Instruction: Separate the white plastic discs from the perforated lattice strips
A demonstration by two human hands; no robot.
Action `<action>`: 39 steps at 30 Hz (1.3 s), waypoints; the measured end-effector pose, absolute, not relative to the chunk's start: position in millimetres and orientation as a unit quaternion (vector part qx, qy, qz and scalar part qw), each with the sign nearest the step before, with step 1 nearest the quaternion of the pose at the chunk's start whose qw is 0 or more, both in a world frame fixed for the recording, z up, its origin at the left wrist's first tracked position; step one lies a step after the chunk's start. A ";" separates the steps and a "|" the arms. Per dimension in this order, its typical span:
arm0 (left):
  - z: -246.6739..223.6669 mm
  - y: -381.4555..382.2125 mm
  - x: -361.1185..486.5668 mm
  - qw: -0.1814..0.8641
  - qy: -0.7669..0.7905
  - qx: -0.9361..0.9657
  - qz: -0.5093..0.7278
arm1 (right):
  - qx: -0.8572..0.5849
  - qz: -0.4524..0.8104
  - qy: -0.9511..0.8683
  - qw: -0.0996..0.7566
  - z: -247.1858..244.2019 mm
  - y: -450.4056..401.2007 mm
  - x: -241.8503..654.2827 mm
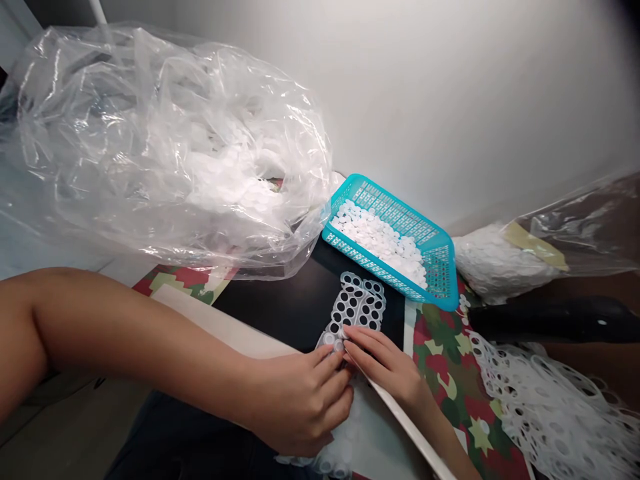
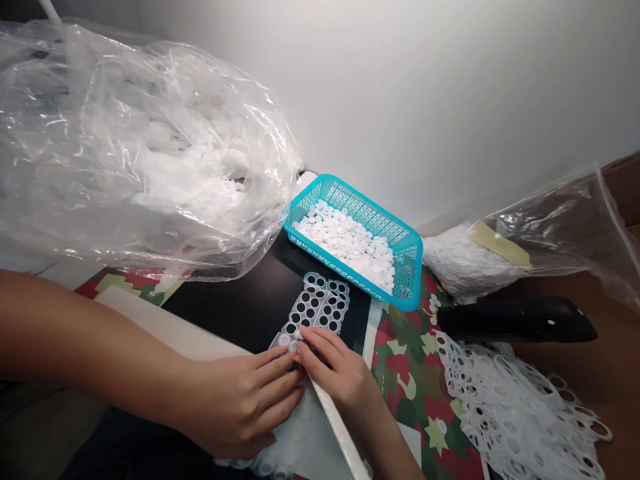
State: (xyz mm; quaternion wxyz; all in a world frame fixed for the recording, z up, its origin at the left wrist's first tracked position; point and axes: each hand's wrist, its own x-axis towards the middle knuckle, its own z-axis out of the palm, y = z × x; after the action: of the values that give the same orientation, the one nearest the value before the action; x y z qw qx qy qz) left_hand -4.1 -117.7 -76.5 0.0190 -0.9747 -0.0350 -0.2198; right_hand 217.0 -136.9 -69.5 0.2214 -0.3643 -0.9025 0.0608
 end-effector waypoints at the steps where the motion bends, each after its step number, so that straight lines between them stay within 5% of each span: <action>1: -76.5 -117.7 -3.7 0.022 -0.036 -0.974 -0.221 | -0.364 0.049 -0.904 0.219 -69.2 -137.8 215.1; 23: -78.8 -116.5 -3.2 0.043 -0.022 -0.975 -0.216 | -0.459 0.096 -0.822 0.324 -73.8 -136.0 197.9; 39: -78.4 -118.1 -3.5 0.042 -0.035 -0.972 -0.229 | -0.386 0.096 -0.875 0.276 -64.7 -130.0 213.3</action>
State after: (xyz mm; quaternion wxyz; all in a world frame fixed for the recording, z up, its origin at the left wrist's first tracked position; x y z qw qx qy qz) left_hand -3.5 -118.1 -78.4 0.0422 -0.9719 -0.0347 -0.2289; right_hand 213.3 -130.0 -64.7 0.2759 -0.3856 -0.8751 0.0963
